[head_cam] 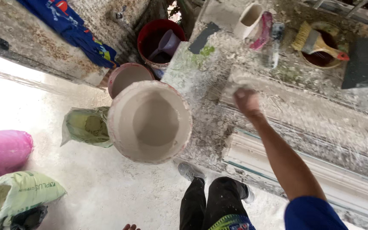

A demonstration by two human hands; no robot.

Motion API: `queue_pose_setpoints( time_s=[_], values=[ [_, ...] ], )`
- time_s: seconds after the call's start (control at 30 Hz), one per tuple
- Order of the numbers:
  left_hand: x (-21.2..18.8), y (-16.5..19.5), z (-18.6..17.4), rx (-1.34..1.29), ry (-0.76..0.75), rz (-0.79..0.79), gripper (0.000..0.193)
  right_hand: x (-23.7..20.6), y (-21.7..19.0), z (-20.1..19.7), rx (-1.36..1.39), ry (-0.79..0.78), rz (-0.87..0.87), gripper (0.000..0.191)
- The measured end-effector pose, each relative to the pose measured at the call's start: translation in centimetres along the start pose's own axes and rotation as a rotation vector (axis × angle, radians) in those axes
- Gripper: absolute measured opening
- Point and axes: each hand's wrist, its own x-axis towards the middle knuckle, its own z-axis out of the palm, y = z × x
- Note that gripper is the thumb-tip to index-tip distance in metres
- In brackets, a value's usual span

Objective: The person handles white fiberglass strands over a mold table, then presses and smooths plaster paste by hand onto decorative cornice moldings. They mix plaster in a bowl, add water, and spread the paste along the moldings using a small scraper.

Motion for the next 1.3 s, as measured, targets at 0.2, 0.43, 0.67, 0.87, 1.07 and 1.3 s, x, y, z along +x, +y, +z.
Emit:
queue_pose_setpoints(
  time_s=[0.2, 0.43, 0.67, 0.87, 1.07, 1.3],
  values=[
    [2.3, -2.0, -0.3, 0.015, 0.0, -0.018, 0.048, 7.9, 1.5, 1.2, -0.573, 0.408, 0.124, 0.033],
    [2.6, -5.2, 1.7, 0.016, -0.043, -0.028, 0.048, 5.8, 0.4, 2.5, -0.364, 0.23, 0.066, 0.068],
    [-2.9, -13.2, 6.2, 0.024, -0.035, -0.017, 0.049, 2.1, 3.7, 3.5, -0.519, -0.184, -0.233, 0.077],
    [-10.6, -23.6, 13.4, 0.002, -0.023, 0.002, 0.05, -3.8, 17.9, -1.9, -0.514, -0.299, -0.179, 0.073],
    [-21.5, -32.3, 20.8, -0.031, -0.016, 0.029, 0.05, -10.8, 33.5, -10.1, -0.397, -0.24, -0.121, 0.092],
    [-32.1, -44.0, 26.5, -0.192, 0.044, 0.16, 0.051, -19.3, 52.5, -18.6, -0.727, 0.026, -0.274, 0.093]
  ],
)
